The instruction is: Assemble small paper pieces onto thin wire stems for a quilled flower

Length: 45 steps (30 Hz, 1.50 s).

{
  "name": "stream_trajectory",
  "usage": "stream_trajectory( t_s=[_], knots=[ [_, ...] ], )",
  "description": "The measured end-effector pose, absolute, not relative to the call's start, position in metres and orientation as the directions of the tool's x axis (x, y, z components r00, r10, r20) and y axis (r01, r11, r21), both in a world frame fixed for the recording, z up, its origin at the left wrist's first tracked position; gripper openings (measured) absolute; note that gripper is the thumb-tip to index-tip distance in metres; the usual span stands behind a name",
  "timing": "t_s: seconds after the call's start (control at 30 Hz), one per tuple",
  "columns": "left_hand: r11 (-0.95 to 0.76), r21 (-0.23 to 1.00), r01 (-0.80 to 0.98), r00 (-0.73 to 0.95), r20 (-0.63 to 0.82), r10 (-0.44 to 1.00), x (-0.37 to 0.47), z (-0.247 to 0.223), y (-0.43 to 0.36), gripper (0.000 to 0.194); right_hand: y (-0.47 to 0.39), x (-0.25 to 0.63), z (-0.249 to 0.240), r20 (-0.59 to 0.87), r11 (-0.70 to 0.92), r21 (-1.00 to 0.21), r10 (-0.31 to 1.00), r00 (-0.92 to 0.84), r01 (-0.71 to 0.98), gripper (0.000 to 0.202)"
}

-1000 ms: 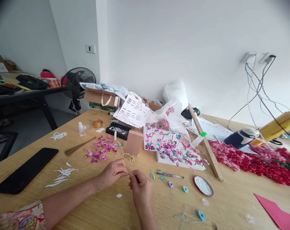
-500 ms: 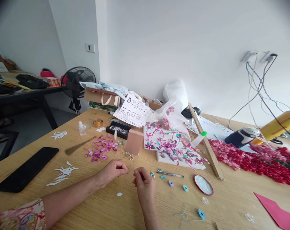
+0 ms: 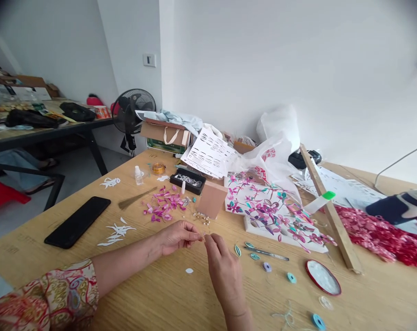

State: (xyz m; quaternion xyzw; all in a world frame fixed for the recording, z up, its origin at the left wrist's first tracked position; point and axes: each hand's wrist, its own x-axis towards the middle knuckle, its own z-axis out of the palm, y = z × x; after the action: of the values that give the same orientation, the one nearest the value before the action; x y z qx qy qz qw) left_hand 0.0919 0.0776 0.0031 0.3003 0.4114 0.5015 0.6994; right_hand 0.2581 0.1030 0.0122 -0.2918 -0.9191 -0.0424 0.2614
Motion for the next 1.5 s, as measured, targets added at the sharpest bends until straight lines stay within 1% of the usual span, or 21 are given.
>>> stream_trajectory(
  t_s=[0.13,0.23,0.33,0.4,0.47,0.53,0.6,0.67,0.73,0.77,0.83,0.87,0.93,1.0,1.07,1.13,1.2,1.27,1.3,1.4,1.5],
  knots=[
    [0.316,0.843,-0.435,0.137,-0.285,0.949,0.092,0.004,0.077,0.029,0.104,0.258,0.013,0.443,0.802,0.037,0.521,-0.729,0.596,0.027],
    [0.306,0.863,-0.402,0.127,-0.278,0.952,0.092,0.007,0.076,0.029,0.104,0.259,0.014,0.439,0.811,0.027,0.516,-0.736,0.585,0.032],
    [0.299,0.879,-0.370,0.140,-0.265,0.954,0.092,0.008,0.075,0.030,0.105,0.258,0.013,0.456,0.861,-0.101,0.486,-0.746,0.499,0.031],
    [0.286,0.896,-0.340,0.137,-0.254,0.957,0.092,0.006,0.075,0.031,0.105,0.257,0.011,0.474,0.864,-0.203,0.498,-0.726,0.461,0.030],
    [0.260,0.920,-0.294,0.124,-0.233,0.964,0.094,0.004,0.076,0.029,0.104,0.256,0.011,0.473,0.831,-0.315,0.557,-0.683,0.459,0.027],
    [0.230,0.950,-0.214,0.097,-0.213,0.972,0.096,0.003,0.077,0.026,0.103,0.255,0.012,0.417,0.736,-0.491,0.669,-0.615,0.467,0.023],
    [0.119,0.991,-0.053,0.021,-0.118,0.993,0.099,0.002,0.076,0.019,0.102,0.253,0.013,0.331,0.600,-0.648,0.777,-0.535,0.469,0.018],
    [-0.085,0.978,0.191,-0.022,0.091,0.996,0.101,0.002,0.074,0.017,0.101,0.252,0.013,0.261,0.493,-0.733,0.839,-0.477,0.468,0.017],
    [-0.293,0.860,0.418,0.050,0.300,0.952,0.102,0.001,0.071,0.021,0.101,0.251,0.012,0.223,0.442,-0.767,0.864,-0.452,0.466,0.019],
    [-0.365,0.786,0.498,0.104,0.364,0.926,0.102,0.001,0.069,0.024,0.101,0.250,0.011,0.203,0.416,-0.785,0.873,-0.443,0.460,0.020],
    [-0.441,0.682,0.583,0.178,0.423,0.889,0.102,0.000,0.068,0.027,0.103,0.250,0.008,0.170,0.371,-0.814,0.887,-0.428,0.446,0.021],
    [-0.446,0.671,0.593,0.181,0.429,0.885,0.102,-0.001,0.068,0.027,0.104,0.250,0.007,0.161,0.356,-0.824,0.894,-0.419,0.441,0.021],
    [-0.405,0.729,0.551,0.126,0.407,0.905,0.102,-0.002,0.070,0.025,0.108,0.253,0.005,0.159,0.337,-0.831,0.906,-0.391,0.442,0.021],
    [-0.303,0.843,0.443,0.024,0.327,0.945,0.102,-0.002,0.074,0.021,0.112,0.259,0.006,0.183,0.335,-0.824,0.920,-0.346,0.456,0.021],
    [-0.151,0.951,0.270,-0.082,0.179,0.980,0.103,-0.001,0.077,0.018,0.114,0.266,0.008,0.221,0.336,-0.809,0.935,-0.279,0.482,0.018],
    [0.015,0.999,0.029,-0.124,-0.012,0.992,0.102,-0.001,0.079,0.018,0.113,0.271,0.012,0.315,0.385,-0.772,0.923,-0.221,0.505,0.015],
    [0.144,0.966,-0.214,-0.075,-0.163,0.984,0.101,-0.002,0.079,0.021,0.109,0.272,0.014,0.471,0.522,-0.681,0.849,-0.239,0.513,0.012],
    [0.211,0.906,-0.367,-0.005,-0.229,0.973,0.099,-0.004,0.078,0.026,0.105,0.269,0.014,0.604,0.687,-0.534,0.718,-0.347,0.493,0.014],
    [0.229,0.885,-0.404,0.018,-0.242,0.970,0.098,-0.004,0.078,0.027,0.103,0.267,0.013,0.633,0.749,-0.459,0.653,-0.416,0.477,0.016],
    [0.255,0.866,-0.430,0.078,-0.246,0.966,0.097,-0.004,0.077,0.026,0.103,0.261,0.007,0.602,0.832,-0.308,0.547,-0.583,0.462,0.020],
    [0.276,0.865,-0.419,0.104,-0.256,0.961,0.097,-0.002,0.076,0.025,0.108,0.261,-0.002,0.544,0.842,-0.223,0.526,-0.654,0.492,0.024]
  ],
)
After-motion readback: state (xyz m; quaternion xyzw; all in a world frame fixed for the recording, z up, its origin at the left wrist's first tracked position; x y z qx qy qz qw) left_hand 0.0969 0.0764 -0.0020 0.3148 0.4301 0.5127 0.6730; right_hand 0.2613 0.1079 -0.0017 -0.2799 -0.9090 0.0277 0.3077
